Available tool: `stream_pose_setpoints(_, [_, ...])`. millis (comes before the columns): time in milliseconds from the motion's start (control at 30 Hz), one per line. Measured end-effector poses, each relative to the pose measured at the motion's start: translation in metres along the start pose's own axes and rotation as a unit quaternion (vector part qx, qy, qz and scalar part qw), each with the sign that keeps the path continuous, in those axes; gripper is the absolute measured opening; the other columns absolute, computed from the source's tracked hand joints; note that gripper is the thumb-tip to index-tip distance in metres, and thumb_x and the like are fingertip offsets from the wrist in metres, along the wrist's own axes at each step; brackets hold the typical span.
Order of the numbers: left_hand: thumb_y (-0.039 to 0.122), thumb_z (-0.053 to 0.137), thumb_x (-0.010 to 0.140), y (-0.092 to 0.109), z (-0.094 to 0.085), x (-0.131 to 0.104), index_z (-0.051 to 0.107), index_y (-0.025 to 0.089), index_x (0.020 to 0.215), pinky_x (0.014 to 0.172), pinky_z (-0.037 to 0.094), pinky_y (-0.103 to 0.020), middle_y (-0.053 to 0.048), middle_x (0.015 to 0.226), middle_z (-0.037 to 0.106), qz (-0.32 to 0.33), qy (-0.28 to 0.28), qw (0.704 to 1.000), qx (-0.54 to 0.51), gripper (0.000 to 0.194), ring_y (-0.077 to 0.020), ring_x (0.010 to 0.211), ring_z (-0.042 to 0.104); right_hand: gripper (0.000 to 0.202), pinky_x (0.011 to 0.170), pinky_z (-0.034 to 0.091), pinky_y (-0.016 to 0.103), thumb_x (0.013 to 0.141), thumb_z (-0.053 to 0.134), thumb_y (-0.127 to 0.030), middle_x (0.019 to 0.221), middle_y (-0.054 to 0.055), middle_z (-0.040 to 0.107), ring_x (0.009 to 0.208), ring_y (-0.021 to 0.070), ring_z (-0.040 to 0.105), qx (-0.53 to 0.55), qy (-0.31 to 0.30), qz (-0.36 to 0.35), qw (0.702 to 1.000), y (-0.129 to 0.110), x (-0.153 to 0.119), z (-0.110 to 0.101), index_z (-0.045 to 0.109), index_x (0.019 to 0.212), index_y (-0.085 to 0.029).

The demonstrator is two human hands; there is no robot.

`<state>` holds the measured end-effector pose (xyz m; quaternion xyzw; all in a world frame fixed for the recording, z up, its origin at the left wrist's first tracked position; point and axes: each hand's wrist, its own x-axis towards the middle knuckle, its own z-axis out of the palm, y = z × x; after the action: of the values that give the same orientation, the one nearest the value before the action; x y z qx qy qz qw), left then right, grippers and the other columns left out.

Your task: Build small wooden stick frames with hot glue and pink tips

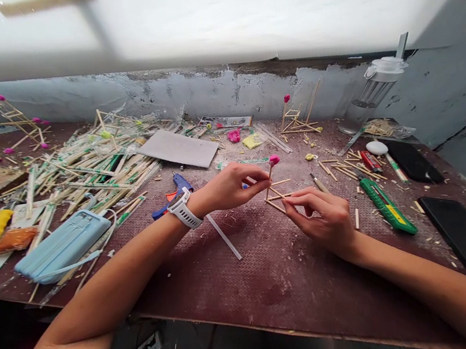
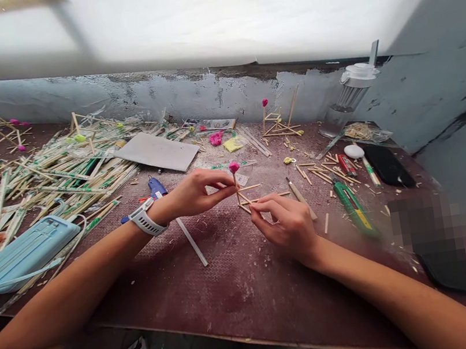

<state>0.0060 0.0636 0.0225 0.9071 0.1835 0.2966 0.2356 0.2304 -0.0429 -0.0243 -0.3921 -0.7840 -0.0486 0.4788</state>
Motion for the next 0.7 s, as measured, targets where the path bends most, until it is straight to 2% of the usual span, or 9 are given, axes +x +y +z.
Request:
stream_pose_setpoints(333, [0.027,0.063,0.100,0.0014,-0.0011,0.0004,0.076,0.016,0.095,0.069,0.051,-0.028,-0.007,0.088,0.078,0.004,-0.002,1.000,0.001,0.018,-0.0133,0.075,0.067,0.012,0.064,0.061,0.028,0.092,0.072,-0.009,0.087,0.006,0.080,0.075,0.0184,0.077,0.002,0.007,-0.005,1.000,0.0000,-0.0007,0.0018,0.071,0.092,-0.021])
stream_pose_setpoints(700, [0.027,0.063,0.101,-0.0010,0.0004,0.0003,0.076,0.016,0.095,0.066,0.050,-0.027,-0.006,0.087,0.079,-0.001,0.001,1.000,-0.004,0.018,-0.0128,0.073,0.067,0.012,0.069,0.062,0.030,0.093,0.070,-0.010,0.085,0.006,0.081,0.077,0.0198,0.078,0.005,0.013,-0.007,1.000,-0.0028,0.0024,0.0007,0.074,0.093,-0.021])
